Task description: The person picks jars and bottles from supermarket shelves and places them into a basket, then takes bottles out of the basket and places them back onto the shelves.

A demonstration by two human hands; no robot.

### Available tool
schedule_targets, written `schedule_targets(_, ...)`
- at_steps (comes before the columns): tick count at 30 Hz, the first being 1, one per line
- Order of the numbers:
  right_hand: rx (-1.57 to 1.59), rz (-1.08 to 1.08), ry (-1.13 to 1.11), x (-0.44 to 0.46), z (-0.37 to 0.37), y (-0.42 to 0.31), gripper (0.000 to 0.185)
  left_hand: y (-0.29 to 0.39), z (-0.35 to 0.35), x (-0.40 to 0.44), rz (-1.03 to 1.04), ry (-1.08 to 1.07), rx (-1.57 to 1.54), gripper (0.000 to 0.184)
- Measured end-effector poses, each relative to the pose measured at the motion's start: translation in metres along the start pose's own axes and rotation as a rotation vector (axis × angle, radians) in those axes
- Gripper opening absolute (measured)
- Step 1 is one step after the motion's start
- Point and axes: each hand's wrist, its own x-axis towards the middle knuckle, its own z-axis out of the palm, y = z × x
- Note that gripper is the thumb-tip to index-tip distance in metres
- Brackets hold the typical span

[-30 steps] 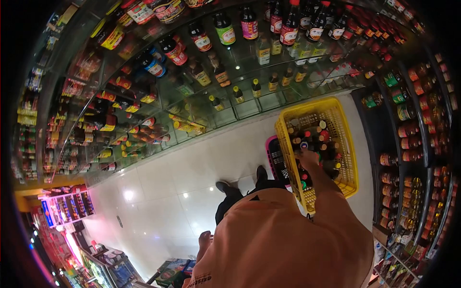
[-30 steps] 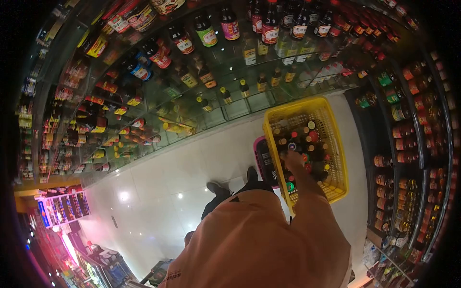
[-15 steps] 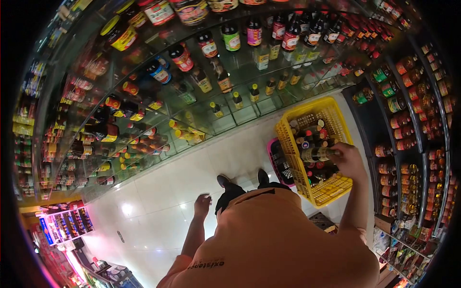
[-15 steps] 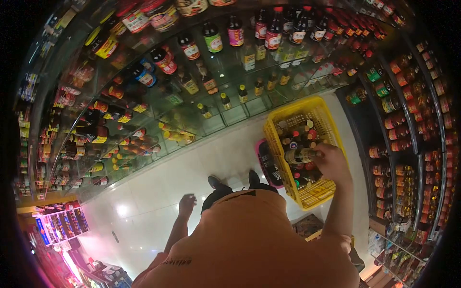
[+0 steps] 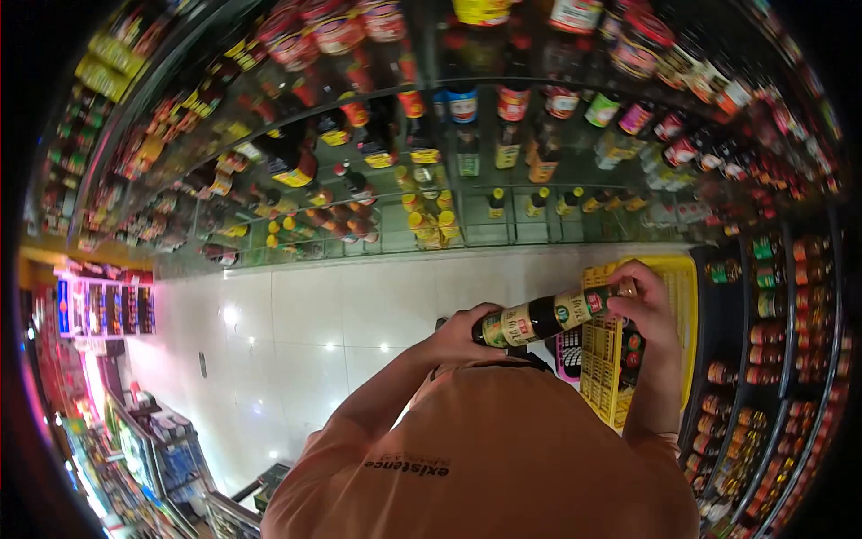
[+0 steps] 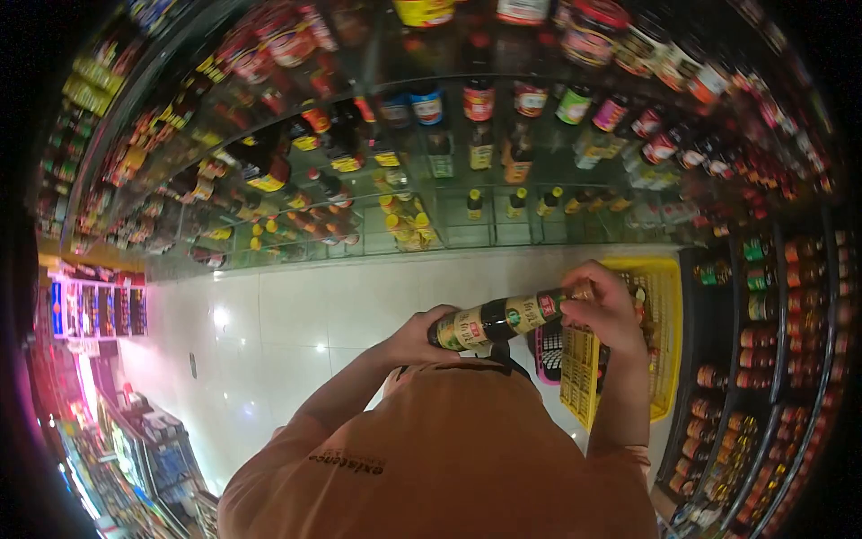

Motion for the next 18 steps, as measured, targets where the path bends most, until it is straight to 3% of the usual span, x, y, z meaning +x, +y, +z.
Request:
schedule_targets(8, 0.349, 0.074, 0.151, 0.099, 0.131, 0.058, 0.040, -0.031, -0.064, -0.086, -0.060, 0.341, 0.063, 0.068)
schedule_targets(10, 0.315, 0.211, 0.094, 0.107, 0.171, 0.075, 0.039, -0.034, -0.074, -0.094, -0.066, 0.407, 0.112, 0.068)
schedule_targets(12, 0.258, 0.155, 0.052, 0.118, 0.196, 0.084, 0.037, -0.036, -0.086, -0.099, -0.179, 0.427, 0.223, 0.068)
schedule_targets(16, 0.125, 0.011, -0.085, 0.136, 0.235, 0.099, 0.036, -0.053, -0.119, -0.097, -0.152, 0.388, 0.304, 0.071)
schedule_targets(18, -0.211, -0.148, -0.160, 0.139, 0.260, 0.090, 0.038, -0.050, -0.129, -0.086, 0.147, 0.530, 0.636, 0.071)
